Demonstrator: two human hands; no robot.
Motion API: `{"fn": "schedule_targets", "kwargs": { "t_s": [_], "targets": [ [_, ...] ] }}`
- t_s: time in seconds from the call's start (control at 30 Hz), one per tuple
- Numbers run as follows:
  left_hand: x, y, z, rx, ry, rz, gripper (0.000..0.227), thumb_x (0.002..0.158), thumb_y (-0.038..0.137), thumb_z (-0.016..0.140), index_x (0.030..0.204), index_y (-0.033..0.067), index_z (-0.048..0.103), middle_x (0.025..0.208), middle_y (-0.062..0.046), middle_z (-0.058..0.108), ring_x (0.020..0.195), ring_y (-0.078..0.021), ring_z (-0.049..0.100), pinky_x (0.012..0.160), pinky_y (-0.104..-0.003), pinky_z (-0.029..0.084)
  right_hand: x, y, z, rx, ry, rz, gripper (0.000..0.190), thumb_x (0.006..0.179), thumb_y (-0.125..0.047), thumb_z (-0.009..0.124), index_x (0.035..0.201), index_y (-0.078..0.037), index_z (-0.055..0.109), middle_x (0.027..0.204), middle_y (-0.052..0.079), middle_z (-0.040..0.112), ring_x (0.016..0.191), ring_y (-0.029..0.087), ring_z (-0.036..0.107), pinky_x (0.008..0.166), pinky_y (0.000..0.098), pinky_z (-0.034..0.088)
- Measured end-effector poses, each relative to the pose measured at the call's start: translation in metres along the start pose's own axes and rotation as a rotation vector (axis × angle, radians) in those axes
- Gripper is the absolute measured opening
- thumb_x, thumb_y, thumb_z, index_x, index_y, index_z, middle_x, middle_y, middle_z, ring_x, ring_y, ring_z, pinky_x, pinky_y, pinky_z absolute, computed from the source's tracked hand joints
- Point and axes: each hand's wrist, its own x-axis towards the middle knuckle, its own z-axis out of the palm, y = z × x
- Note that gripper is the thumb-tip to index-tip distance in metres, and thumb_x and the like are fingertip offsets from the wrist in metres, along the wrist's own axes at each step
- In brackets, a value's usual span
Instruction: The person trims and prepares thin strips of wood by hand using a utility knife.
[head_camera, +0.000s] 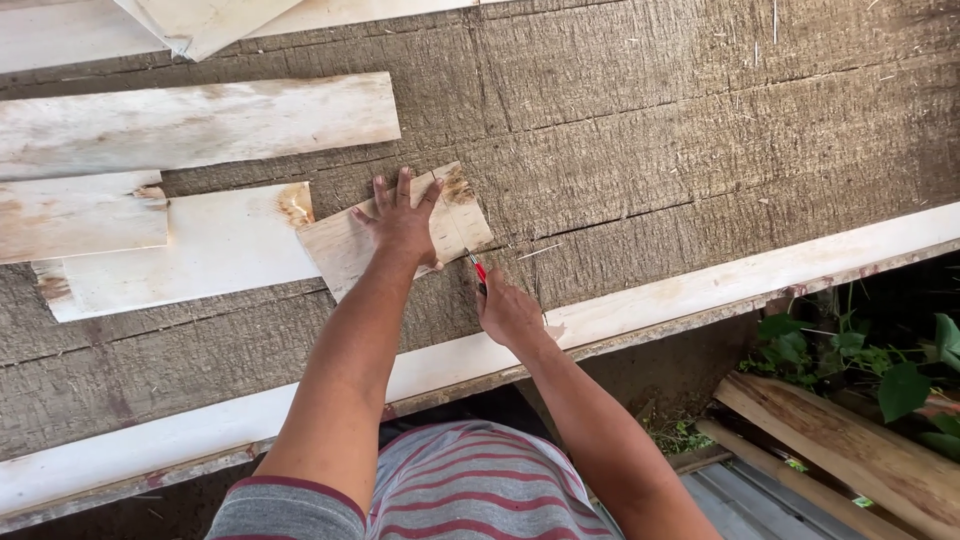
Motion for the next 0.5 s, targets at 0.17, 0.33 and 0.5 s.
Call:
{"fn": "schedule_targets", "kwargs": {
  "t_s": [0.17, 0.33, 0.5],
  "targets": [
    [-0.001, -0.003, -0.002, 0.008, -0.001, 0.008, 0.141, 0.063, 0.046, 0.099, 0.163, 0.0521, -0.001, 0.174, -0.004, -0.011, 0.157, -0.0433, -0.009, 0.113, -0.08, 0.016, -0.005, 0.003, -0.001, 0.014, -0.031, 0.018, 0.036, 0.104, -0.042, 0.039, 0.121, -0.011, 0.045, 0.104, 0.025, 0.074, 0.098, 0.045, 0.074, 0.081, 0.0555, 0.058],
    [-0.012, -0.004, -0.007, -0.011, 0.04, 0.029, 0.14, 0.064, 0.046, 0.098, 0.163, 0.0502, 0.0, 0.175, -0.004, -0.01, 0.157, -0.0432, -0.008, 0.115, -0.079, 0.017, -0.011, 0.002, -0.005, -0.005, -0.074, 0.059, 0.036, 0.103, -0.045, 0.037, 0.119, -0.014, 0.044, 0.106, 0.024, 0.072, 0.104, 0.045, 0.072, 0.087, 0.0556, 0.057],
    [-0.012, -0.021, 0.009, -0.072, 0.1, 0.117, 0.141, 0.065, 0.055, 0.094, 0.167, 0.0344, -0.001, 0.176, -0.004, 0.001, 0.16, -0.0375, -0.002, 0.12, -0.075, 0.013, -0.019, 0.009, -0.011, 0.082, -0.108, 0.08, 0.039, 0.102, -0.048, 0.039, 0.122, -0.015, 0.043, 0.111, 0.025, 0.071, 0.11, 0.047, 0.07, 0.091, 0.057, 0.056]
  ]
}}
